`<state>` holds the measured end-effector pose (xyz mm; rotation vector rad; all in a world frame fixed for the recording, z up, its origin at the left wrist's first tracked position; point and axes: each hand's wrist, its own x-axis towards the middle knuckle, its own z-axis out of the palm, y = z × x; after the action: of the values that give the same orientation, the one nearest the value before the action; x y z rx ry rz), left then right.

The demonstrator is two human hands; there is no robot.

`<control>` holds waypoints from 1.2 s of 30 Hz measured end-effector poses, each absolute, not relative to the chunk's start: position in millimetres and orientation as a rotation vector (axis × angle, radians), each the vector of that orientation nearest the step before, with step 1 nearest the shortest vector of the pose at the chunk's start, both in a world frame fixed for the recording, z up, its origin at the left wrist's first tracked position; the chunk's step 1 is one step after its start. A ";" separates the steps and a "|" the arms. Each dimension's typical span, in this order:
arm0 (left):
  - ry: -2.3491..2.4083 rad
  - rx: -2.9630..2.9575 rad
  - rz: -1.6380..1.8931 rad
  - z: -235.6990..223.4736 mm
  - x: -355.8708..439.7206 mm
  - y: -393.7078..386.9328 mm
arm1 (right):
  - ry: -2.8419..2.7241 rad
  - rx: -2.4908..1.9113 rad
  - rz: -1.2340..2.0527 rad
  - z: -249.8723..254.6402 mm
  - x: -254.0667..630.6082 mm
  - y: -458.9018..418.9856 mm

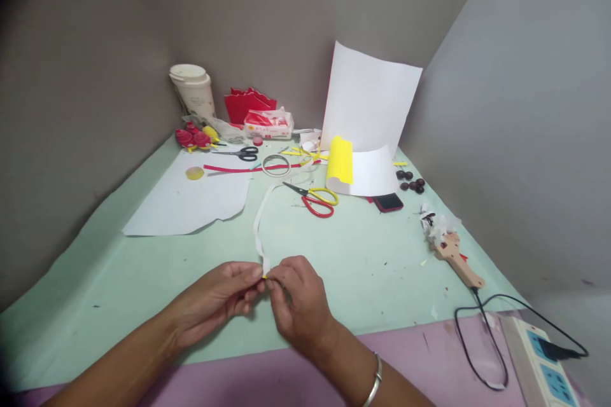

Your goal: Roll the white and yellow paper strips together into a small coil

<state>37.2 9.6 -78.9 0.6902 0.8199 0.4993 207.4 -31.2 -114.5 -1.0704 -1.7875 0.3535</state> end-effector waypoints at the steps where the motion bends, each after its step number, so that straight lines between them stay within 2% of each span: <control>1: 0.812 0.709 0.501 -78.9 37.6 9.8 | -1.789 -1.071 0.361 -114.4 207.4 -31.3; 25: 0.811 0.845 0.461 -81.8 37.5 12.0 | -1.836 -1.066 0.399 -111.2 206.4 -32.2; 36: 0.827 0.891 0.427 -80.3 35.7 13.0 | -1.801 -1.074 0.596 -110.8 209.0 -31.6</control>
<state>35.7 13.0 -80.3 0.8911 0.8270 0.4271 209.0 -31.6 -110.8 -1.0741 -1.8006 0.5959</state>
